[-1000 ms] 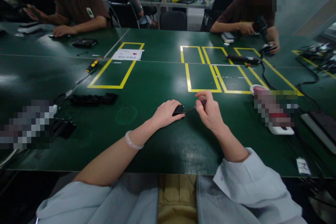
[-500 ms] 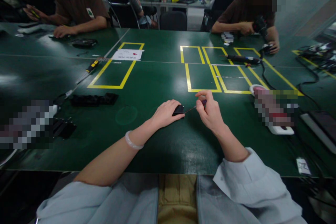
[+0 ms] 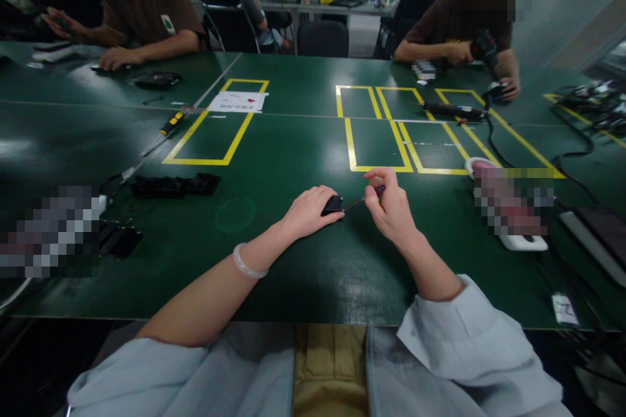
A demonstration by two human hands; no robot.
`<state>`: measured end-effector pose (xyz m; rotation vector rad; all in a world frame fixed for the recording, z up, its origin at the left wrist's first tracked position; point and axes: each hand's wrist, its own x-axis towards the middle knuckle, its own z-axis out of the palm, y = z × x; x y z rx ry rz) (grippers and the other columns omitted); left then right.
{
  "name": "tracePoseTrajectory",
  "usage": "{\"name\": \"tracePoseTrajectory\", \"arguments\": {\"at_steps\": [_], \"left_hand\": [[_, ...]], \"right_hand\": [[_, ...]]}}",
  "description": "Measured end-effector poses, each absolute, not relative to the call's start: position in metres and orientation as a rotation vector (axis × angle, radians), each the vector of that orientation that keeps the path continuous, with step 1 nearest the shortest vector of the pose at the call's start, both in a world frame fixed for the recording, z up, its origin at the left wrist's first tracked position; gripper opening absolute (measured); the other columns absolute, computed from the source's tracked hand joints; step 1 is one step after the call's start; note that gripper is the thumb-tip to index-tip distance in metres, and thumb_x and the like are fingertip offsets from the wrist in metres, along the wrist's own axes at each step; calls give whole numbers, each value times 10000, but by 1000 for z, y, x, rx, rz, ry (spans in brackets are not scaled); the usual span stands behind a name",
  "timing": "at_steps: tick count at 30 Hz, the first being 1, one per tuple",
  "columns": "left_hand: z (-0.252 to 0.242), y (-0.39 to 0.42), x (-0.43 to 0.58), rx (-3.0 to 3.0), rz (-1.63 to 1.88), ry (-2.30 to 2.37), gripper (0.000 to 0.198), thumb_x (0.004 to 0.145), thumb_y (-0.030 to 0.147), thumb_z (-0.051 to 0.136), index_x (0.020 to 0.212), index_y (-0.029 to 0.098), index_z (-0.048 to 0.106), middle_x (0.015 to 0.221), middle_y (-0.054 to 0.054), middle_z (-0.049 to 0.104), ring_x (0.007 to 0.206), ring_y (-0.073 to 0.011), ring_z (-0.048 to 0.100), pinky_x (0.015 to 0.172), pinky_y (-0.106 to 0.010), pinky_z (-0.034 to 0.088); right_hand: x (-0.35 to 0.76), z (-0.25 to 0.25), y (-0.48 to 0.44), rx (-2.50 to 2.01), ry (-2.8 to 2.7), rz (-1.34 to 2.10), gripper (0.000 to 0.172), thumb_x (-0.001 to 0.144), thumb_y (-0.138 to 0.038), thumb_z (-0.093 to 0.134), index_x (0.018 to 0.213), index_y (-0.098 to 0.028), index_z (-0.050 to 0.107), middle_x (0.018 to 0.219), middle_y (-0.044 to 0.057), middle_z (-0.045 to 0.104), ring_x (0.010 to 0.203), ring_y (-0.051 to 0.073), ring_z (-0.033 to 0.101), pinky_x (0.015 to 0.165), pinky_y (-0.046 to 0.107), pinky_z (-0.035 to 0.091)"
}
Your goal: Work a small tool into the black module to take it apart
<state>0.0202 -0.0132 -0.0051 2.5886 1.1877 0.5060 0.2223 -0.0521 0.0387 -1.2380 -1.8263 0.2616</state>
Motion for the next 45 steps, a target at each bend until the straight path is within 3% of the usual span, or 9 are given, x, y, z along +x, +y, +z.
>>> {"name": "tracePoseTrajectory", "arguments": {"at_steps": [6,11,15,21,28,36,45], "left_hand": [[-5,-13,21,2590,506,1181,410,877,530,539,1128,206,527,1104,-70,599,1007,-243,565,874,-373,451],[-5,-12,21,2577,493,1187,407,871,540,542,1106,208,536,1089,-72,600,1003,-247,566,866,-377,453],[-6,-12,20,2580,513,1178,423,872,541,542,1135,210,528,1113,-71,599,1019,-244,565,884,-380,451],[-5,-12,20,2585,503,1182,426,873,542,543,1136,207,527,1118,-69,601,1018,-245,570,886,-377,456],[-4,-13,21,2582,506,1187,411,872,533,544,1125,210,529,1114,-70,600,1015,-245,568,884,-379,455],[-3,-13,21,2572,497,1189,410,871,544,537,1104,207,539,1089,-71,598,989,-243,566,860,-376,455],[-4,-13,21,2595,509,1184,418,877,531,542,1133,202,524,1107,-68,600,1012,-239,564,883,-372,453]], "right_hand": [[223,39,-52,-1231,-1869,222,124,913,-293,461,1008,-216,484,790,10,571,678,144,557,670,285,433],[223,39,-50,-1226,-1896,168,158,906,-375,516,864,-224,495,749,3,568,617,129,522,627,271,414],[222,39,-51,-1238,-1862,201,75,913,-290,462,937,-223,484,773,10,582,651,140,562,640,274,430],[222,39,-53,-1217,-1847,215,179,876,-223,439,1055,-212,454,759,-1,557,655,151,569,659,295,448],[222,43,-54,-1225,-1901,179,98,914,-294,441,941,-219,499,762,11,573,665,148,551,667,291,432],[223,40,-51,-1204,-1913,123,180,918,-400,502,865,-229,517,746,6,587,637,137,530,641,276,423],[223,37,-51,-1215,-1896,132,115,919,-252,432,994,-211,509,792,23,595,689,153,569,681,294,446]]}}
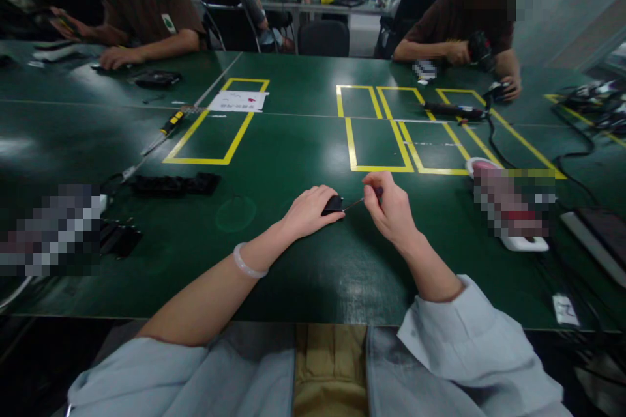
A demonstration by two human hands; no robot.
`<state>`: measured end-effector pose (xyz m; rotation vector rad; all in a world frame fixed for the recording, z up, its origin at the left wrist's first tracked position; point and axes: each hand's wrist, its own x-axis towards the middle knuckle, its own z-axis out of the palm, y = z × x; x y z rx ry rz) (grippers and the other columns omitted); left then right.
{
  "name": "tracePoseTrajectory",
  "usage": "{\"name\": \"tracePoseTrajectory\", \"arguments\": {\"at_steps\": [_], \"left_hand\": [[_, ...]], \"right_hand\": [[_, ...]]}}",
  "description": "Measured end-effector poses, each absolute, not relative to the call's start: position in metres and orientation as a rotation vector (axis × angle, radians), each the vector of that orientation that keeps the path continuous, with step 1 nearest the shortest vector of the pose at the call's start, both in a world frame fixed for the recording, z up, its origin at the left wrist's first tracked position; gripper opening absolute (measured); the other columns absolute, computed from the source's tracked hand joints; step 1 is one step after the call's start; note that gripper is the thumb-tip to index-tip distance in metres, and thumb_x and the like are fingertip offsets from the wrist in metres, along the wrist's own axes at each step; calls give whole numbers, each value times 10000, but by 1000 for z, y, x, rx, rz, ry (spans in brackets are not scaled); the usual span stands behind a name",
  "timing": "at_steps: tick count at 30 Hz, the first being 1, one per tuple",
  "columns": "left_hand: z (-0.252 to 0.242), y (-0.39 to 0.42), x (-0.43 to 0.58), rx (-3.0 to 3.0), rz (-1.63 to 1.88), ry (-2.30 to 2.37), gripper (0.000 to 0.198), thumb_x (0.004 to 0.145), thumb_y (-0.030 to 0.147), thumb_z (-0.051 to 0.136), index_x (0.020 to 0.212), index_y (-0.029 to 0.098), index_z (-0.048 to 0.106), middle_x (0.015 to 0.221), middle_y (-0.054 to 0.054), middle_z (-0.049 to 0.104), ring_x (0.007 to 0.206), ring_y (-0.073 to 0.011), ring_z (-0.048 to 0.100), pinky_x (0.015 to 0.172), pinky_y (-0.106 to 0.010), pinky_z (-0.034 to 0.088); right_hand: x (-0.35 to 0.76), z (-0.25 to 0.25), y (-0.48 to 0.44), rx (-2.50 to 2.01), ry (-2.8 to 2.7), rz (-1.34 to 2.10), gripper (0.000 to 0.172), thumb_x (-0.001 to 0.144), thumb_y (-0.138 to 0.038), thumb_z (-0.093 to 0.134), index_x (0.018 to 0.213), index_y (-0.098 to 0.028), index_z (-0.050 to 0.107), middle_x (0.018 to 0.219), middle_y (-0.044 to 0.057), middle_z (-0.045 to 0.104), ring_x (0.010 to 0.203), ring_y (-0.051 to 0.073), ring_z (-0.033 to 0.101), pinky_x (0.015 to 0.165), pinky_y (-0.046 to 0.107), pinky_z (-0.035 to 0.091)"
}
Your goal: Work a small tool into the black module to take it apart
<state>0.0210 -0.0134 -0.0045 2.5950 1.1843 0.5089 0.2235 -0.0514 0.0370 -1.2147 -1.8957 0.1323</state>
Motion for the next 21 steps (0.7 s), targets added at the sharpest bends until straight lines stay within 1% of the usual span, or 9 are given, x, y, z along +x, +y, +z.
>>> {"name": "tracePoseTrajectory", "arguments": {"at_steps": [2,5,8,10,12,16,19,21], "left_hand": [[-5,-13,21,2594,505,1182,417,877,531,541,1134,203,524,1107,-68,601,1010,-240,566,881,-373,453],[-4,-13,21,2588,507,1182,417,876,533,540,1135,207,523,1111,-70,598,1009,-242,566,880,-375,454],[-4,-13,21,2585,509,1181,408,873,533,542,1118,207,528,1102,-72,597,1000,-244,567,872,-377,455],[-4,-13,21,2580,501,1184,399,871,533,541,1102,207,534,1096,-72,597,996,-245,567,865,-378,455],[-4,-13,21,2570,494,1187,402,870,538,538,1101,209,537,1097,-72,597,997,-246,567,862,-379,455],[-4,-13,21,2563,504,1183,421,870,537,541,1133,209,527,1115,-72,598,1013,-247,565,872,-381,453],[-4,-13,21,2574,497,1190,417,873,535,538,1134,209,525,1120,-72,598,1012,-248,567,869,-381,454],[-4,-13,21,2580,495,1188,417,875,533,538,1135,208,525,1122,-72,598,1012,-248,567,871,-381,454]], "right_hand": [[224,38,-52,-1212,-1884,155,145,905,-228,424,1031,-214,495,796,20,595,713,159,582,698,303,455],[224,39,-52,-1219,-1890,152,141,900,-232,428,1024,-218,494,777,12,586,705,159,580,696,306,454],[224,40,-52,-1224,-1910,122,115,909,-305,473,976,-218,508,767,10,585,666,150,560,670,298,442],[224,40,-51,-1230,-1915,110,145,899,-360,514,942,-222,512,769,9,588,645,143,545,652,290,434],[224,39,-51,-1238,-1908,122,155,894,-377,529,925,-225,511,764,8,589,638,140,542,640,283,431],[224,38,-51,-1243,-1875,195,89,906,-292,481,960,-223,491,749,2,585,636,137,561,638,275,437],[224,38,-52,-1225,-1855,224,147,878,-224,466,1025,-220,468,753,-6,571,661,144,577,664,284,449],[224,39,-53,-1221,-1854,232,178,866,-215,470,1044,-221,461,747,-13,554,655,144,571,666,288,450]]}}
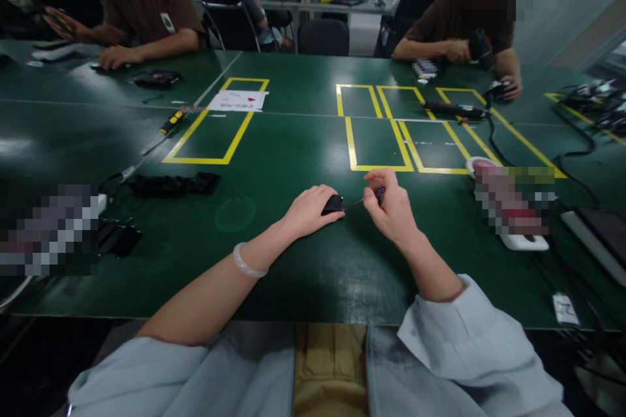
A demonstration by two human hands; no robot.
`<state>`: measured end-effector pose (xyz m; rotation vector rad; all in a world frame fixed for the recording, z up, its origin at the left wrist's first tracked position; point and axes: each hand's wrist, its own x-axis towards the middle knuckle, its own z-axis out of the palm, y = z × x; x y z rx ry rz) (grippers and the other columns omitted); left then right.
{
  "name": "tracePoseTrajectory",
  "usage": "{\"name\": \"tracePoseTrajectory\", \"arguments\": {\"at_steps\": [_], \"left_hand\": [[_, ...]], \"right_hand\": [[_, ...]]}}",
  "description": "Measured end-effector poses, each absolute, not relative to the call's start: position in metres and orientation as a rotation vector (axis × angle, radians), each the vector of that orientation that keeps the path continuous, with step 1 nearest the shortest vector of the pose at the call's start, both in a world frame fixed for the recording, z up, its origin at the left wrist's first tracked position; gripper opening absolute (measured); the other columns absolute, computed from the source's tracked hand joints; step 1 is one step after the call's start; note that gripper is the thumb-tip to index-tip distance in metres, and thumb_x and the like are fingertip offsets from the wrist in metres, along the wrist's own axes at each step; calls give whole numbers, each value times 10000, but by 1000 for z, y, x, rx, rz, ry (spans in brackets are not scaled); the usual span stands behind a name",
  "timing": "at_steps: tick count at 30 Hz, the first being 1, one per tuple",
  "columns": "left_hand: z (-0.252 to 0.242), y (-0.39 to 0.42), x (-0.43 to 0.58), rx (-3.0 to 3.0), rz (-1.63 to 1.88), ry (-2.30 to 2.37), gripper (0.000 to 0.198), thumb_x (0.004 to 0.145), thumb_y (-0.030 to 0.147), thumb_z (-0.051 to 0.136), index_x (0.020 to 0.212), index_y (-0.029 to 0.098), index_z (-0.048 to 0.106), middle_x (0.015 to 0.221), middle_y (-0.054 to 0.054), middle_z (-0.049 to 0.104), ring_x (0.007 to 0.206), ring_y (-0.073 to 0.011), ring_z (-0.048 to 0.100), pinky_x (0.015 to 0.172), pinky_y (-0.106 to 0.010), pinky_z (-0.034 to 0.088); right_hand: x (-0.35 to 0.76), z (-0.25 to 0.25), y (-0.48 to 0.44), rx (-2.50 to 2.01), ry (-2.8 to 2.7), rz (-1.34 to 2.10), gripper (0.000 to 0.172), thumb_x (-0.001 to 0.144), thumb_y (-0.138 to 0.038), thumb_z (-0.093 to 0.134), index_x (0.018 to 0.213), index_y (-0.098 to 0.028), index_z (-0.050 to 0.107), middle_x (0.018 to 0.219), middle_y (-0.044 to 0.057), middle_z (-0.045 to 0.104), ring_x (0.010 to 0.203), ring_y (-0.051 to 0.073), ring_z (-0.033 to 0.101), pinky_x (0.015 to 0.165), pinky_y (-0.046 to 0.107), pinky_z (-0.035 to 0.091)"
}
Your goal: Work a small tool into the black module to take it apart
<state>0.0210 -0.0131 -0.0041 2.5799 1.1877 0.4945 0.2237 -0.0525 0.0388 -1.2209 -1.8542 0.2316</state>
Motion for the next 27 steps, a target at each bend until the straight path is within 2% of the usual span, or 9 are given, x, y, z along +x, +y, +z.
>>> {"name": "tracePoseTrajectory", "arguments": {"at_steps": [8,12,19,27], "left_hand": [[-4,-13,22,2583,482,1190,401,873,530,544,1109,206,531,1104,-72,599,1007,-247,568,881,-379,455],[-4,-13,21,2588,503,1178,417,875,530,545,1134,204,525,1116,-73,601,1017,-246,566,888,-378,454],[-4,-13,21,2580,501,1180,421,873,526,549,1143,204,525,1121,-73,602,1022,-250,566,883,-381,454],[-5,-12,21,2594,498,1178,417,873,533,548,1128,204,528,1117,-69,601,1010,-246,568,875,-376,456]], "right_hand": [[223,38,-52,-1237,-1870,191,138,899,-356,510,949,-227,508,775,10,595,660,142,563,660,285,447],[223,35,-50,-1241,-1850,199,97,916,-306,463,964,-228,495,786,17,599,686,148,589,669,287,459],[223,36,-51,-1230,-1847,175,143,901,-232,434,1040,-228,464,785,10,572,677,154,576,675,302,467],[223,40,-52,-1261,-1866,189,118,902,-333,491,940,-222,490,753,14,593,656,152,576,652,288,447]]}}
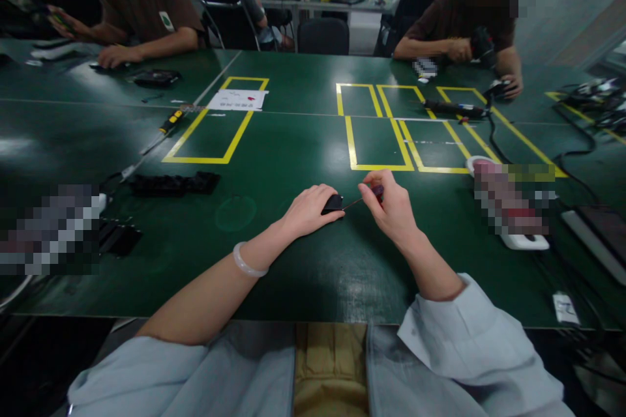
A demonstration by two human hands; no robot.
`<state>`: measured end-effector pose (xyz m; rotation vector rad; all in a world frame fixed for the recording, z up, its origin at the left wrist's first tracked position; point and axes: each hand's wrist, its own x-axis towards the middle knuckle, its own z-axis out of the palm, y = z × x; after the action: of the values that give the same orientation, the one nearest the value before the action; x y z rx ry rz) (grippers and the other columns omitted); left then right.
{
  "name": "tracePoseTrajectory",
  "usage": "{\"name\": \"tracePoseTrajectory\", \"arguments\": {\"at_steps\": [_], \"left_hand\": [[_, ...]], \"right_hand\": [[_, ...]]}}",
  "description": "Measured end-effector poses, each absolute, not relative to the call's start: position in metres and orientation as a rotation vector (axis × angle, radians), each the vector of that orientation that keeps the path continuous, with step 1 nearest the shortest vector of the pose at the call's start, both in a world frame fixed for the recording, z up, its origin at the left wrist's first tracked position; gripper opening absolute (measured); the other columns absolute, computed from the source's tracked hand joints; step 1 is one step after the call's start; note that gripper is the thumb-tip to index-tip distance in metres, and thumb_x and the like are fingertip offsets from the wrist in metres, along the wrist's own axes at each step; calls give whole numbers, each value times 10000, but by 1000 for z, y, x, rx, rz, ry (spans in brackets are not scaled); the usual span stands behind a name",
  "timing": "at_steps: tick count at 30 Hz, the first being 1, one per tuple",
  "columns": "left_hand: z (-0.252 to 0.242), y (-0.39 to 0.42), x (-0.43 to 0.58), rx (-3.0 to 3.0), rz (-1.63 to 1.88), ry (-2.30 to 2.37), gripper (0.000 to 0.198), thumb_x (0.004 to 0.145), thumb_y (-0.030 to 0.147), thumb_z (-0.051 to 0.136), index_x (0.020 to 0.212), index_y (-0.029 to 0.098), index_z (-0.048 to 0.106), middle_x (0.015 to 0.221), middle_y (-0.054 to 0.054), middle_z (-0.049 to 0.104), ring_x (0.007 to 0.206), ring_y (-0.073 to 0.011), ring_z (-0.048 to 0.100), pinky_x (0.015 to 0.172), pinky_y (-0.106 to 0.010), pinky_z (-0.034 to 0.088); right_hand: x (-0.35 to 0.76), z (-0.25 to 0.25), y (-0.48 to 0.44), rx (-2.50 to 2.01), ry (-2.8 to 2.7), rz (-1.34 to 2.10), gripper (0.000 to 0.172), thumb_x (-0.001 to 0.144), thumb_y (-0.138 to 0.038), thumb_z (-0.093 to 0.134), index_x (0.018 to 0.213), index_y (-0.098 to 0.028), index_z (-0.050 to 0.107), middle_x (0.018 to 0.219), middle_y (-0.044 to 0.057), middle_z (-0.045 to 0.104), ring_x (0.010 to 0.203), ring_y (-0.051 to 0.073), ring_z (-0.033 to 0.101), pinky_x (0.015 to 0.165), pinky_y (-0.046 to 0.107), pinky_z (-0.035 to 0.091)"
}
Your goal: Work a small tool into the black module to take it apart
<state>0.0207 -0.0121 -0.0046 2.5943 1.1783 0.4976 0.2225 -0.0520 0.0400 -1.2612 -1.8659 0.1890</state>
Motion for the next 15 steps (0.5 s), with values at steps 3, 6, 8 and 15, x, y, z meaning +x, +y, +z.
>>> {"name": "tracePoseTrajectory", "arguments": {"at_steps": [3,6,8,15], "left_hand": [[-5,-12,20,2602,497,1178,429,876,536,541,1143,201,523,1122,-69,602,1017,-248,568,882,-380,455],[-4,-12,20,2592,491,1184,428,876,543,534,1134,201,525,1125,-72,600,1022,-249,569,883,-381,455],[-4,-13,21,2581,490,1185,427,876,546,531,1133,205,524,1128,-72,599,1030,-250,568,889,-381,453],[-6,-13,21,2583,505,1184,411,870,536,546,1109,202,533,1096,-68,604,1001,-245,569,868,-376,455]], "right_hand": [[222,40,-52,-1254,-1844,219,85,907,-268,443,967,-220,477,759,10,597,641,142,579,642,279,444],[222,39,-52,-1245,-1831,206,129,886,-221,432,1011,-216,463,768,5,592,634,139,572,641,281,444],[223,39,-53,-1247,-1832,193,153,878,-211,434,1030,-216,457,783,8,592,648,142,574,650,286,446],[223,37,-51,-1242,-1886,160,153,898,-328,495,1002,-219,470,834,32,607,706,162,597,683,304,456]]}}
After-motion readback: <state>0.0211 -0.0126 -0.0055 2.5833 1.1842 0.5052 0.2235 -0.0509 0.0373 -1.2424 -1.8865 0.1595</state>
